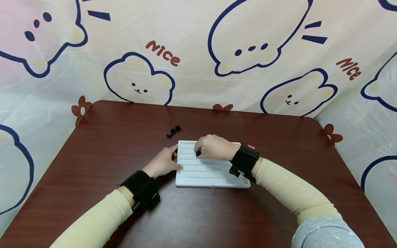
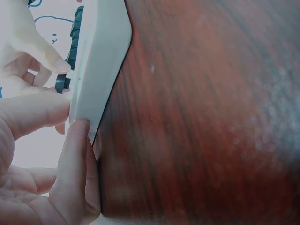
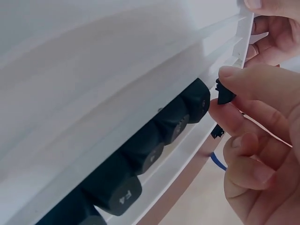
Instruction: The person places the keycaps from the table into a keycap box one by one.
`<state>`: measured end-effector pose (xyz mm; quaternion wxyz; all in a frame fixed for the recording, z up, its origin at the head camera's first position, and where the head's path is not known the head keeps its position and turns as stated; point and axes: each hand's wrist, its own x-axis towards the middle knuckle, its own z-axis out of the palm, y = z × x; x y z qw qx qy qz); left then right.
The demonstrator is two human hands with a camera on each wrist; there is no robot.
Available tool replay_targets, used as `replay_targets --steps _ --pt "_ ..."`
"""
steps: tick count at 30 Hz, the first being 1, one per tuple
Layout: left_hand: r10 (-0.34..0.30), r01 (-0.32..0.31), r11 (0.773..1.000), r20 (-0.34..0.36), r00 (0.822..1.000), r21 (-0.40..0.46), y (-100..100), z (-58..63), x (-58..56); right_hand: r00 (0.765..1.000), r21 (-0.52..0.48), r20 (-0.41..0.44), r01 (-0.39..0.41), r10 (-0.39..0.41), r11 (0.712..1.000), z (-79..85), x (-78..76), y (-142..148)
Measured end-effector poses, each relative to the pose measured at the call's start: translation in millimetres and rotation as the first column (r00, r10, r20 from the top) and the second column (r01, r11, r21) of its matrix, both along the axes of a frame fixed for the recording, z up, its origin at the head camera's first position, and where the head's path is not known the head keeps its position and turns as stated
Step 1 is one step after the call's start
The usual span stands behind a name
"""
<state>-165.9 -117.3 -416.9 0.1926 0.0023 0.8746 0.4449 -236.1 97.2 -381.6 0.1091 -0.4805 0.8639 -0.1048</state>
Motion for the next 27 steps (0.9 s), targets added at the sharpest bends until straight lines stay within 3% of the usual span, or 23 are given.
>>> replay_targets --steps 13,27 --pt "0.004 -0.004 1.000 -0.012 1.000 0.002 -1.0 1.2 0.6 1.000 -0.007 -0.005 -0.002 0.002 1.000 -5.0 1.6 3.6" --pt "-0.014 0.013 1.000 -0.011 1.000 -0.008 -2.2 1.8 -0.6 0.999 0.031 0.001 0.054 -0.054 0.998 -4.7 3.1 7.5"
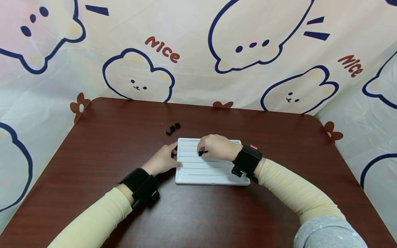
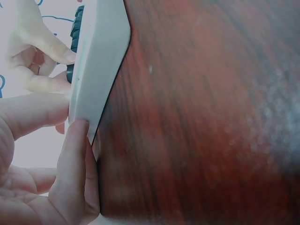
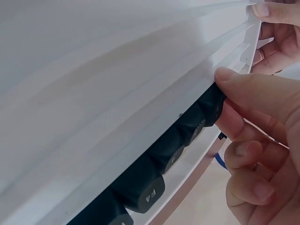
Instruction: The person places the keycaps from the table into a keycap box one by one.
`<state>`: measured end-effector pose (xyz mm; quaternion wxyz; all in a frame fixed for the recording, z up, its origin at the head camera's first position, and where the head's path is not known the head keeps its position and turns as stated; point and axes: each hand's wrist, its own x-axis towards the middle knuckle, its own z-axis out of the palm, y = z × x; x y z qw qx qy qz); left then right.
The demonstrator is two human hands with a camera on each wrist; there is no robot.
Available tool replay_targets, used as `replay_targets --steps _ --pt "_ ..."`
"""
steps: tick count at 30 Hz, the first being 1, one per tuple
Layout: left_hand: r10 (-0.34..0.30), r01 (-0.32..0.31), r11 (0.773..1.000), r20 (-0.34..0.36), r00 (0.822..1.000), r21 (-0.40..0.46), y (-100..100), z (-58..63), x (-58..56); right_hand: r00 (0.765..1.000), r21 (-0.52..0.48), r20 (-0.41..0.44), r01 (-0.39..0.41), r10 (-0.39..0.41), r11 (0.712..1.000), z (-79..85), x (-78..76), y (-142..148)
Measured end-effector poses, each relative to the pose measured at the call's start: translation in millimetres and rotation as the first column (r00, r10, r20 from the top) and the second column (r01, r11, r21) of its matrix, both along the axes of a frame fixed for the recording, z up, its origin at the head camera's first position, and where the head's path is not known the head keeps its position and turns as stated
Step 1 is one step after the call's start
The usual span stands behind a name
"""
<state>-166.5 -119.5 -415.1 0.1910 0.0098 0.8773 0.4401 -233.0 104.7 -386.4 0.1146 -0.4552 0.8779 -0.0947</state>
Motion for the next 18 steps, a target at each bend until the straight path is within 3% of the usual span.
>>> replay_targets --steps 12,18 --pt "-0.007 0.007 1.000 0.004 1.000 -0.016 0.2 -0.3 -0.6 1.000 -0.041 -0.006 0.023 -0.023 0.999 7.3 -4.6 2.0" --pt "-0.011 0.011 1.000 0.011 1.000 -0.016 -0.2 0.7 -0.1 1.000 -0.002 0.004 -0.010 0.010 1.000 7.8 -5.8 -0.4"
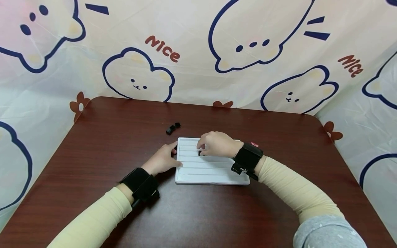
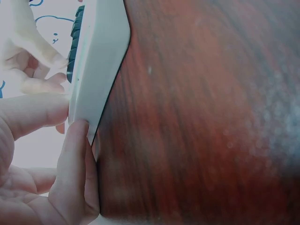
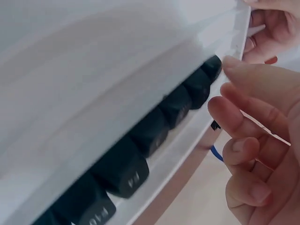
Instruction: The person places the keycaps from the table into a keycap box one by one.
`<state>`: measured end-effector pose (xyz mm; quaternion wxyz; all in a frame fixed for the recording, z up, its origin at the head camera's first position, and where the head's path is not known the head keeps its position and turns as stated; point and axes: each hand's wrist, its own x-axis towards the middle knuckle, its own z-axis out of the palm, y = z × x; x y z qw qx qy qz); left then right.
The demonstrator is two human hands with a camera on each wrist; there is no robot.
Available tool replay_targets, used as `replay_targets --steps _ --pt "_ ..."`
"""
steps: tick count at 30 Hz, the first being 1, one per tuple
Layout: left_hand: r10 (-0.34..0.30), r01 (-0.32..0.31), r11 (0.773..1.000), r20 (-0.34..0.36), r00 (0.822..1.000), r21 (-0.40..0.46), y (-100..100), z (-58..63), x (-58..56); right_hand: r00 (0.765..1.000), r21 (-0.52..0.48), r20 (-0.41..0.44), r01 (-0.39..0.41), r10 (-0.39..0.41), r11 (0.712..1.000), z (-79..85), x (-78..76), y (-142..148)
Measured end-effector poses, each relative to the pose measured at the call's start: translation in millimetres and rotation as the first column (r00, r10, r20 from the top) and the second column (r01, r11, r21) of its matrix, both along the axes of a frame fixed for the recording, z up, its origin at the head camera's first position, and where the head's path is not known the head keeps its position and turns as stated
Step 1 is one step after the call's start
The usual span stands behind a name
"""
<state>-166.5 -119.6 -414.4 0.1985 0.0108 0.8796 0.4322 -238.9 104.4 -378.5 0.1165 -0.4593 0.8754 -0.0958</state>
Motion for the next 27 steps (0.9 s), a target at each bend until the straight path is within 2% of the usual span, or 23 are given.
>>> replay_targets --steps 5,27 --pt "-0.004 0.004 1.000 -0.009 1.000 0.011 1.1 -0.3 1.4 0.999 0.023 -0.015 -0.034 0.034 0.999 -3.5 2.1 0.0" --pt "0.010 -0.010 1.000 -0.015 1.000 0.014 -0.2 -1.1 0.9 0.999 -0.032 0.007 -0.032 0.032 0.999 -7.1 1.6 -3.3"
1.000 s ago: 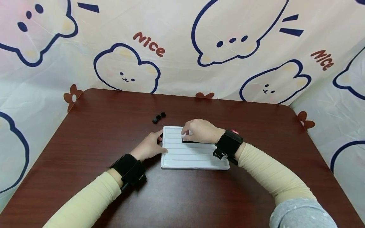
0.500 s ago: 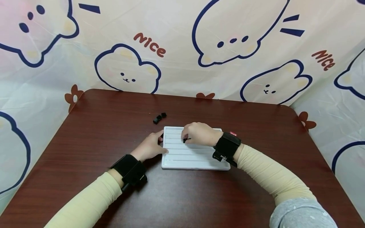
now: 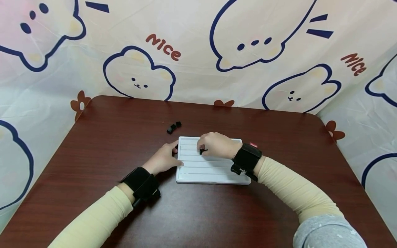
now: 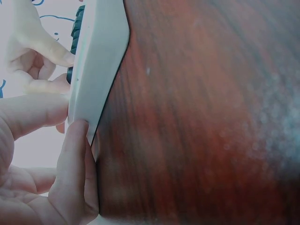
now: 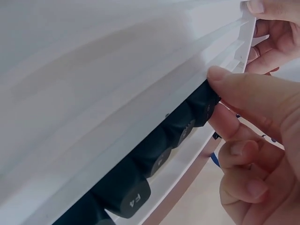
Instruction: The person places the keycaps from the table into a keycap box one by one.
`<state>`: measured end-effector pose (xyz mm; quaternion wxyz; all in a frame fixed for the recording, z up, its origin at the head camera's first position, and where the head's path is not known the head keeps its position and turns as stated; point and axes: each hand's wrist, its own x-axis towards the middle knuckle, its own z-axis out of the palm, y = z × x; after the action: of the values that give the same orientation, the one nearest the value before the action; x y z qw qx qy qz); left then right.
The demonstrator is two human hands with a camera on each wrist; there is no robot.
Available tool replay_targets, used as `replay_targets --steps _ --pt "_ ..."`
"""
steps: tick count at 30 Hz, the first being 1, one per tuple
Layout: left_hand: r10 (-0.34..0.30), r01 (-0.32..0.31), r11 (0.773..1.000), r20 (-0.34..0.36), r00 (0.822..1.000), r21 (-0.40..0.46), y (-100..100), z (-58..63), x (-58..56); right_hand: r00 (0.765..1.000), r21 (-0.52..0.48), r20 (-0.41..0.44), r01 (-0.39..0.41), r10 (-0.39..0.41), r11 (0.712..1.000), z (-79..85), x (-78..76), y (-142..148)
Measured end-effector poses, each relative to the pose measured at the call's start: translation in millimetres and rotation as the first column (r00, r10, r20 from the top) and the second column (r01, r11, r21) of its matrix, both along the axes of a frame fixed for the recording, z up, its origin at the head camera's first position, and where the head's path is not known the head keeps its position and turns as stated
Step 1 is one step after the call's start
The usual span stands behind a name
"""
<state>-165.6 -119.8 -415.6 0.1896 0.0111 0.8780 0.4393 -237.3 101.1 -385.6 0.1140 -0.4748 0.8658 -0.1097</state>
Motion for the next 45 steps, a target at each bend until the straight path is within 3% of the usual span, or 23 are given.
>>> replay_targets --steps 12,29,45 --pt "-0.005 0.005 1.000 -0.004 1.000 -0.006 -0.2 -2.2 -1.9 0.999 0.038 0.041 0.025 -0.026 0.999 5.4 0.2 0.8" --pt "-0.001 0.001 1.000 -0.005 1.000 0.003 0.2 -2.0 -1.8 1.000 0.058 0.002 -0.009 0.009 0.998 4.4 0.0 0.9" --pt "0.002 -0.002 1.000 -0.013 1.000 -0.003 -0.3 -0.9 -0.4 0.997 0.073 0.081 0.010 -0.016 0.997 10.2 -4.0 0.9"
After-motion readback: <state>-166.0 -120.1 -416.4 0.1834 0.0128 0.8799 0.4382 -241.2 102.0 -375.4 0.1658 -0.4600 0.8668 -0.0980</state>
